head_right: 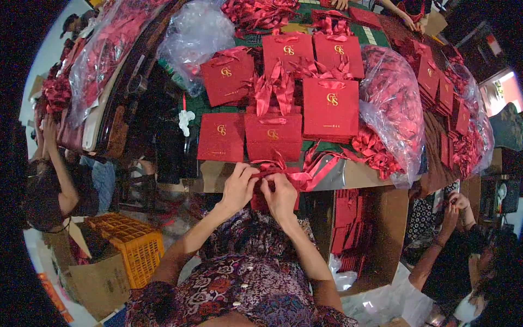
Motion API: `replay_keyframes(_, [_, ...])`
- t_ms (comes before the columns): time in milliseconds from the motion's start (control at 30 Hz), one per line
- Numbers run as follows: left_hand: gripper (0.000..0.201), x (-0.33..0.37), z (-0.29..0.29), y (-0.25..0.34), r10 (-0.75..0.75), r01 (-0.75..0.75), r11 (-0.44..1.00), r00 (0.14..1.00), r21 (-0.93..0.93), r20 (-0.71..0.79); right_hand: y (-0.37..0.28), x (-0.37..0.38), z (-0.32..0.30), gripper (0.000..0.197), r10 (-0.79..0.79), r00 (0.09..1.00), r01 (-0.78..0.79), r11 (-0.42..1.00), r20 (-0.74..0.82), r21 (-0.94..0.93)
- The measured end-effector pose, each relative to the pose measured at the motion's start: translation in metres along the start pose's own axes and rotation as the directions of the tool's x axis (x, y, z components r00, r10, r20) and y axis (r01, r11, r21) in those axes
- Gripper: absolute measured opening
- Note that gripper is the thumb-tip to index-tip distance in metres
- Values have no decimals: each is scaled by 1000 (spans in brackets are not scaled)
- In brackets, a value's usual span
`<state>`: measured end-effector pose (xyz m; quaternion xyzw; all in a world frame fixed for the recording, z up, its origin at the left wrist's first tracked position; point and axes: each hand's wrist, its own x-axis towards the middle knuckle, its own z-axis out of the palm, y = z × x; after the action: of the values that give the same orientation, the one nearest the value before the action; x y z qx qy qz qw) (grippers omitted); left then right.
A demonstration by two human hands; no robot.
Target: The person attaches ribbon handles onto red gift bags by threading and tying the ribbons into bows by hand.
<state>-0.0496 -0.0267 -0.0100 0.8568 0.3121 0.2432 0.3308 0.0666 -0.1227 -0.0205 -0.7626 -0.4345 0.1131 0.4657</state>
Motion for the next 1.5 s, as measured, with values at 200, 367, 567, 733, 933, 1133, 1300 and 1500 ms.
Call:
replay_keyframes(200, [11,0,2,4,32,-32,998,999,53,4,-9,-2,0,15,172,983,-171,985,56,-24])
replay_keyframes(367, [10,-4,2,13,29,-27,995,999,96,-14,-12,-5,6,18,217,976,-218,970,21,102])
replay_keyframes(567, [10,0,-6,16,-6,6,1000,1000,10,26,-16,-4,5,10,25,997,-19,997,-79,74])
replay_keyframes(733, [11,0,-10,13,16,-13,998,999,-56,46,-25,3,-13,24,-127,992,125,985,-10,-122])
replay_keyframes(933, [21,-3,-12,14,-19,28,992,997,-127,72,-22,27,-40,12,-108,974,136,981,197,-137])
replay_keyframes(1133, [10,-10,-2,18,182,-182,983,981,-5,-61,-13,49,-51,14,-85,897,168,973,435,-158])
replay_keyframes(1300, [10,-15,0,15,200,-201,980,978,-13,-59,-3,62,-51,16,-87,809,135,990,582,-39])
replay_keyframes(1500, [12,-13,-1,14,146,-150,984,988,-101,-41,7,57,-34,20,73,901,-194,949,427,247])
